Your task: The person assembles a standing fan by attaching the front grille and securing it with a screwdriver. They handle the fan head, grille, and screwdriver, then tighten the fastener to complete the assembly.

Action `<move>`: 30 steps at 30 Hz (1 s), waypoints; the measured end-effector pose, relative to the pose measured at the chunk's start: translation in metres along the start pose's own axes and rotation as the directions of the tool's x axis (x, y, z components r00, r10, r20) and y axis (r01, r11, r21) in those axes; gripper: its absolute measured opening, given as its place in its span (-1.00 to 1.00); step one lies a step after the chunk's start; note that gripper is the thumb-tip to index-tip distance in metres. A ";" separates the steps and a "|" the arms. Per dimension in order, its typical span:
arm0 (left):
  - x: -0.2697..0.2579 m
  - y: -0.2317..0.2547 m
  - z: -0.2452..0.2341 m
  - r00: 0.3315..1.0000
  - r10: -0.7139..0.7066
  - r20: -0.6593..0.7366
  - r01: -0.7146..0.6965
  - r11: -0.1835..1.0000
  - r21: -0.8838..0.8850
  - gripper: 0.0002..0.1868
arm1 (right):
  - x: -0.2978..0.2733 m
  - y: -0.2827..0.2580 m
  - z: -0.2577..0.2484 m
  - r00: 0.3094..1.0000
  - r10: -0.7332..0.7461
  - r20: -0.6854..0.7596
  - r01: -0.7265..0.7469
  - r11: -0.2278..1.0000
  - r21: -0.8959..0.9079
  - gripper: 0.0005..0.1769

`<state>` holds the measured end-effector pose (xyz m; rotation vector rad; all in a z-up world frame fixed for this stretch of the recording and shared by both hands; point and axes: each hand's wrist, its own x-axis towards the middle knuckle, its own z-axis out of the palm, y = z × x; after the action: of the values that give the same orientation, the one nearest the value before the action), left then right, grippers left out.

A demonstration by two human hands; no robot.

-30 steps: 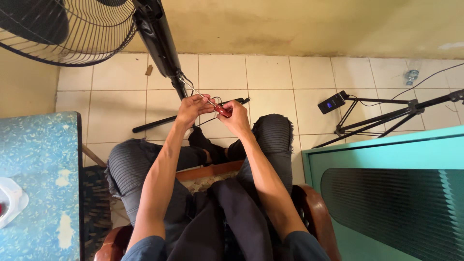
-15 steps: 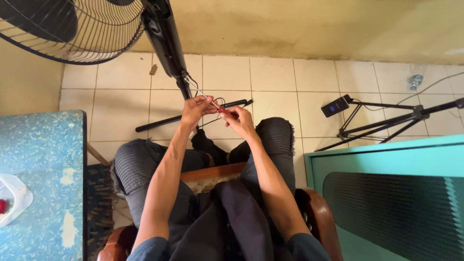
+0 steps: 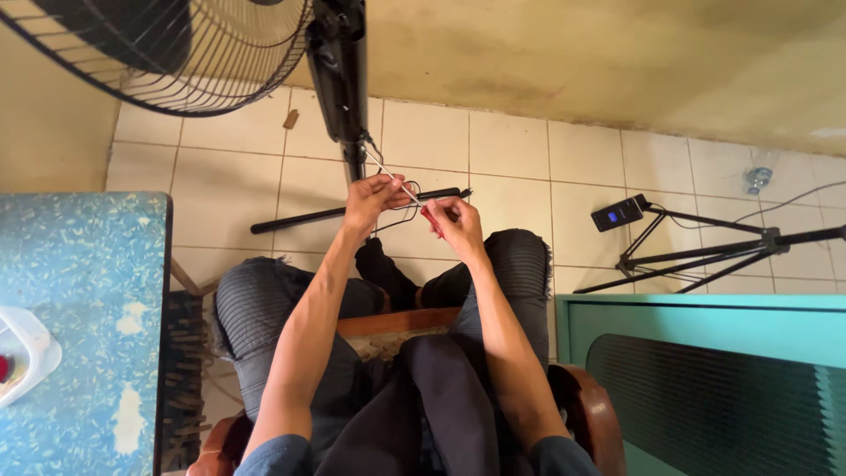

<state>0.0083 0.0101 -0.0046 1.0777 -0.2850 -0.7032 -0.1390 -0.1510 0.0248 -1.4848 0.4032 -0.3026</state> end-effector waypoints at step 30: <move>0.003 -0.004 -0.011 0.991 0.078 -0.110 -0.084 0.995 -0.048 -0.73 | -0.004 0.006 0.015 0.957 -0.291 0.013 0.259 0.831 -0.492 -0.64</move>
<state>0.0155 0.0146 -0.0135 1.0442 -0.2146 -0.5749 -0.1361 -0.1356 0.0194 -2.0471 0.3262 -0.5042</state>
